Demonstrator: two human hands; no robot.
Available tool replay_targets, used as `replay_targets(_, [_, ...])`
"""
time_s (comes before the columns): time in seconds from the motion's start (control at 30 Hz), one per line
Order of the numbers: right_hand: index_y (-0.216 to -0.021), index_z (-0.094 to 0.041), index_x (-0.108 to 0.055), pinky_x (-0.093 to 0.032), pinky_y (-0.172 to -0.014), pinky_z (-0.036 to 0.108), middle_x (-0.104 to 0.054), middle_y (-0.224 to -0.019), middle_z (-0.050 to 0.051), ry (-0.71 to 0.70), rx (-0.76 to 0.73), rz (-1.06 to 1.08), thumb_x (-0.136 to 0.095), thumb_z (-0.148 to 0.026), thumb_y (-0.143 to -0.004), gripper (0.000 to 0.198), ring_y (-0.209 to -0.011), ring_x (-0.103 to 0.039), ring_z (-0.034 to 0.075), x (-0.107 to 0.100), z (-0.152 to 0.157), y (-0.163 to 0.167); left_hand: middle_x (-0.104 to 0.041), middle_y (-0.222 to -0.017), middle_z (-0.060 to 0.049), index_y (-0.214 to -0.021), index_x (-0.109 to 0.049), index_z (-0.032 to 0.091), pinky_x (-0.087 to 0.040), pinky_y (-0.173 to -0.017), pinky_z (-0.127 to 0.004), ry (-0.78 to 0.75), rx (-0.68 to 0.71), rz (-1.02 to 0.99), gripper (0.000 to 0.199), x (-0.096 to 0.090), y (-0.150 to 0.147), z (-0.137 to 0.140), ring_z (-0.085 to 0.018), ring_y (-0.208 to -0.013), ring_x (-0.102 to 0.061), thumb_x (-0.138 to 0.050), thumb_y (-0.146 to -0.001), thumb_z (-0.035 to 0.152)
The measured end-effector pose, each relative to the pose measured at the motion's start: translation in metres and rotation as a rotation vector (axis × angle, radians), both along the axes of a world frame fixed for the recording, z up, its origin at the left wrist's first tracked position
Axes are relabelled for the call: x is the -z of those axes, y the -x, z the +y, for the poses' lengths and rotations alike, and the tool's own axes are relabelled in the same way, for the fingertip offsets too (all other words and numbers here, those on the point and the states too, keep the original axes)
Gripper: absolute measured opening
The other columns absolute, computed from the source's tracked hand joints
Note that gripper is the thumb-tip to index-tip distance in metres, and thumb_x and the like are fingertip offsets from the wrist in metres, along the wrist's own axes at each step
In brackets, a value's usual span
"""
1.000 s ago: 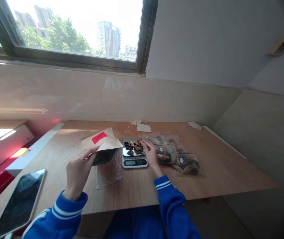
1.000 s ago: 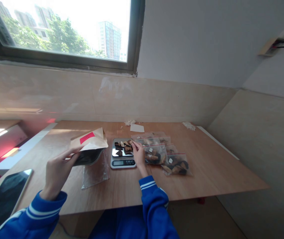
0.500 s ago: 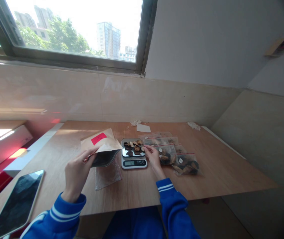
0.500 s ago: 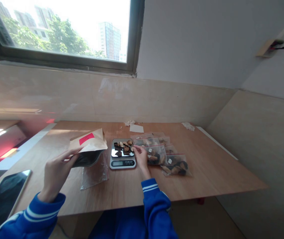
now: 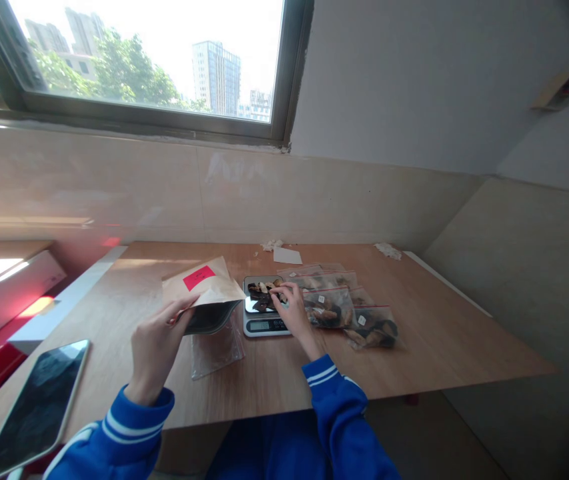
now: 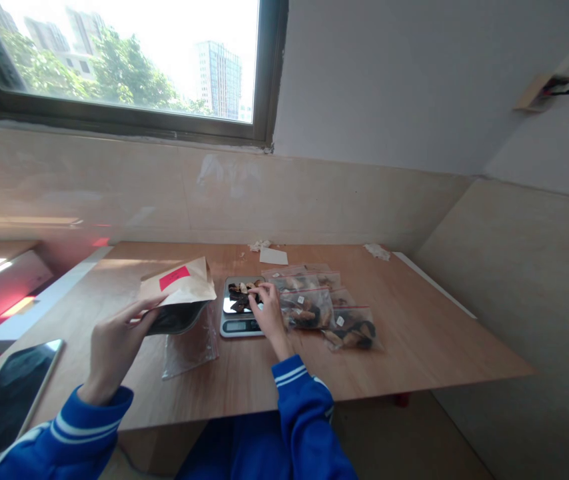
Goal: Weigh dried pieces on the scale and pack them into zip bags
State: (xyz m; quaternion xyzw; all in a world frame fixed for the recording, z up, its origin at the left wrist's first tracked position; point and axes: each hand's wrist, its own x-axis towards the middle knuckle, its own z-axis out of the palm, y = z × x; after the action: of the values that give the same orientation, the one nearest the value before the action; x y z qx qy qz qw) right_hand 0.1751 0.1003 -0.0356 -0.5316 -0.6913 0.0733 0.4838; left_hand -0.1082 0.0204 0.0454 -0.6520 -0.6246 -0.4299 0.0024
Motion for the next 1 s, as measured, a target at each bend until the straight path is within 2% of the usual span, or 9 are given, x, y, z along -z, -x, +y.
replay_targets(0.13, [-0.095, -0.022, -0.070, -0.042, -0.098, 0.042, -0.055, -0.102, 0.008, -0.008, 0.029, -0.002, -0.049, -0.026, -0.090, 0.022, -0.103, -0.055, 0.022, -0.003, -0.002, 0.000, -0.075, -0.092, 0.005, -0.104, -0.073, 0.033, -0.046, -0.062, -0.021, -0.005, -0.009, 0.016, 0.026, -0.001, 0.000, -0.002, -0.014, -0.067, -0.067, -0.054, -0.087, 0.038])
replay_targets(0.4, [-0.099, -0.024, -0.070, -0.044, -0.097, 0.045, -0.053, -0.109, 0.009, 0.019, 0.012, -0.108, -0.048, -0.024, -0.090, 0.024, -0.105, -0.052, 0.024, 0.003, -0.011, 0.004, -0.075, -0.092, 0.005, -0.104, -0.073, 0.033, -0.046, -0.061, -0.020, 0.002, 0.002, 0.007, 0.026, 0.000, -0.001, -0.003, -0.014, -0.069, -0.068, -0.054, -0.087, 0.038])
replay_targets(0.6, [-0.100, -0.021, -0.068, -0.045, -0.094, 0.044, -0.055, -0.108, 0.010, -0.041, 0.024, -0.092, -0.046, -0.019, -0.091, 0.024, -0.101, -0.052, 0.023, -0.018, -0.020, 0.017, -0.075, -0.091, 0.004, -0.104, -0.073, 0.033, -0.046, -0.060, -0.020, -0.007, -0.007, 0.009, 0.026, 0.001, -0.001, -0.003, -0.014, -0.070, -0.069, -0.054, -0.087, 0.039])
replay_targets(0.7, [-0.101, -0.022, -0.066, -0.046, -0.093, 0.039, -0.058, -0.102, 0.009, -0.131, -0.096, -0.044, -0.042, -0.015, -0.092, 0.026, -0.101, -0.054, 0.022, -0.039, -0.044, 0.035, -0.075, -0.092, 0.004, -0.104, -0.073, 0.033, -0.046, -0.061, -0.020, 0.005, 0.007, -0.009, 0.026, 0.001, -0.002, -0.002, -0.014, -0.070, -0.069, -0.054, -0.087, 0.039])
replay_targets(0.77, [-0.105, -0.022, -0.064, -0.048, -0.091, 0.036, -0.061, -0.100, 0.008, -0.187, -0.267, -0.082, -0.040, -0.012, -0.091, 0.029, -0.100, -0.056, 0.020, -0.052, -0.066, 0.055, -0.075, -0.093, 0.004, -0.104, -0.073, 0.032, -0.046, -0.062, -0.020, 0.018, 0.022, -0.027, 0.026, 0.002, -0.004, -0.002, -0.014, -0.070, -0.069, -0.054, -0.087, 0.039])
replay_targets(0.83, [-0.114, -0.020, -0.061, -0.050, -0.091, 0.033, -0.063, -0.105, 0.009, -0.217, -0.475, -0.217, -0.040, -0.011, -0.090, 0.033, -0.102, -0.057, 0.020, -0.064, -0.086, 0.077, -0.075, -0.093, 0.004, -0.104, -0.073, 0.032, -0.047, -0.062, -0.020, 0.028, 0.034, -0.045, 0.026, 0.004, -0.005, -0.002, -0.013, -0.069, -0.069, -0.055, -0.087, 0.040])
replay_targets(0.9, [-0.121, -0.015, -0.058, -0.048, -0.096, 0.034, -0.062, -0.113, 0.012, -0.132, -0.497, -0.296, -0.039, -0.008, -0.089, 0.037, -0.111, -0.055, 0.022, -0.073, -0.097, 0.099, -0.075, -0.092, 0.004, -0.104, -0.073, 0.031, -0.047, -0.063, -0.020, 0.029, 0.044, -0.060, 0.026, 0.006, -0.005, -0.002, -0.013, -0.069, -0.069, -0.055, -0.087, 0.040])
replay_targets(1.0, [-0.120, -0.009, -0.059, -0.051, -0.093, 0.036, -0.063, -0.116, 0.016, 0.192, -0.401, -0.452, -0.040, -0.003, -0.086, 0.039, -0.109, -0.059, 0.025, -0.080, -0.090, 0.128, -0.075, -0.088, 0.004, -0.102, -0.074, 0.031, -0.048, -0.062, -0.019, 0.013, 0.051, -0.052, 0.026, 0.009, -0.001, -0.002, -0.013, -0.068, -0.069, -0.055, -0.087, 0.041])
